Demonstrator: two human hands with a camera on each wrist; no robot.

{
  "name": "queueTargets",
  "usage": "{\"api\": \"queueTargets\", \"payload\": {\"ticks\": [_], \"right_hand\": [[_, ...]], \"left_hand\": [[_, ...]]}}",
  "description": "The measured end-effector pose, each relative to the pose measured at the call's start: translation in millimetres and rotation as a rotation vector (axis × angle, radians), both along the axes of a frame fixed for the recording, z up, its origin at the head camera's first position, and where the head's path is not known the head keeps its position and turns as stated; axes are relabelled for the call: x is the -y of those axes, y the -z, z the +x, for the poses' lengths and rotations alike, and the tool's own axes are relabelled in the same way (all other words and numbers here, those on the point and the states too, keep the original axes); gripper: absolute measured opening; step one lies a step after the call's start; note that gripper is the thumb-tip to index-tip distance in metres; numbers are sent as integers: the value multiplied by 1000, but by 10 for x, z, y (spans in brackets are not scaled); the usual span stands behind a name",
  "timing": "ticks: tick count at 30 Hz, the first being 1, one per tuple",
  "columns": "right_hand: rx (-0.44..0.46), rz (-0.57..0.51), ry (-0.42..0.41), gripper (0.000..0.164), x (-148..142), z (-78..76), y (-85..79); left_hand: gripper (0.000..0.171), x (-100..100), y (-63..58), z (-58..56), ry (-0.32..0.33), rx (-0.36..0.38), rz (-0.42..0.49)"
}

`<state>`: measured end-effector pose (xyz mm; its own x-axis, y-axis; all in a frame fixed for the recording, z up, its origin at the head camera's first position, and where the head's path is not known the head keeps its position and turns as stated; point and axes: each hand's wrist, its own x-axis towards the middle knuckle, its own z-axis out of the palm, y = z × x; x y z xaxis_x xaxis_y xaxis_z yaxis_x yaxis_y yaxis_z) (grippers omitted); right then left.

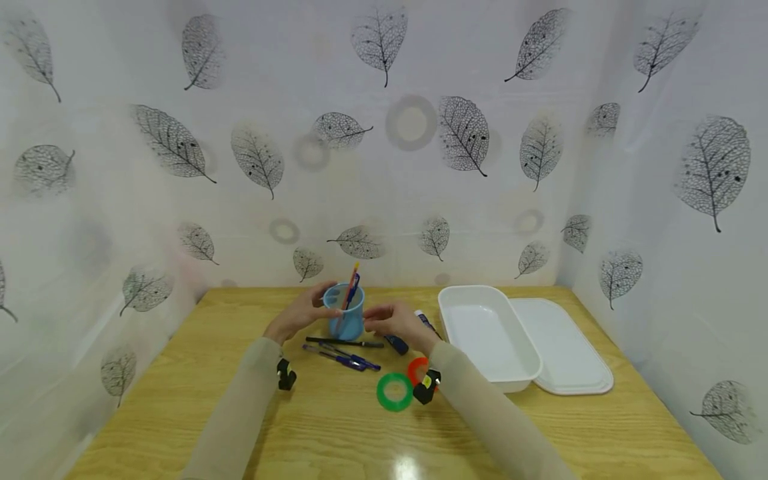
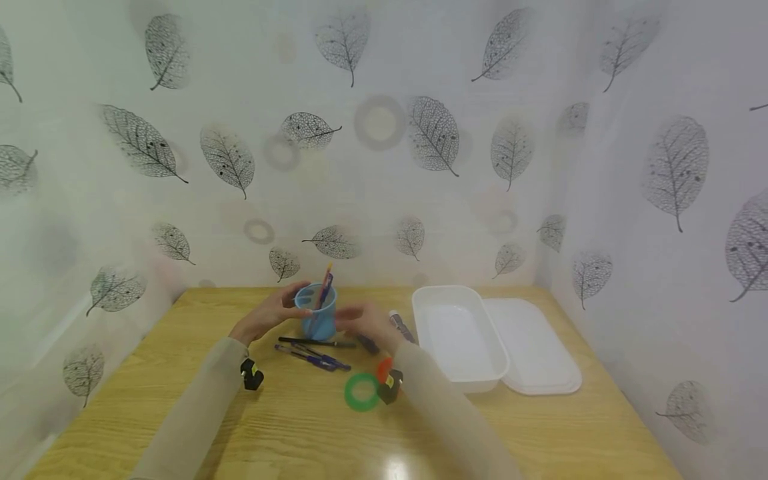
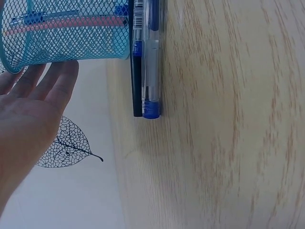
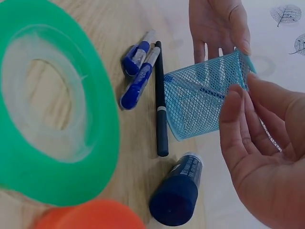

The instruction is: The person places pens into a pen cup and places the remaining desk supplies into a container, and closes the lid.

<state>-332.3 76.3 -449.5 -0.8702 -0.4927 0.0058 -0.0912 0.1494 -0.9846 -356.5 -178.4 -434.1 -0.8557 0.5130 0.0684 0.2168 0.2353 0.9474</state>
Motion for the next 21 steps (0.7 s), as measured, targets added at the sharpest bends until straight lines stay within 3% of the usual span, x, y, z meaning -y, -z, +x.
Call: {"api": "queueTargets", "payload": {"ticks": [6,10,14,21], "right_hand": [[-50,72,-92,36,9,81,53],[-71,122,-165,32,7,153,85],[-112,194,-187,28,4,193,132],[-114,213,-194,27,-24,207,212]], "left_hand": [[77,-16,-151,112,13,9,-35],[78,-2,-58,28,6,11,-30],[79,17,49,-46,-5,3,-20],[79,19,75,-47,-35,-2,-21]]}}
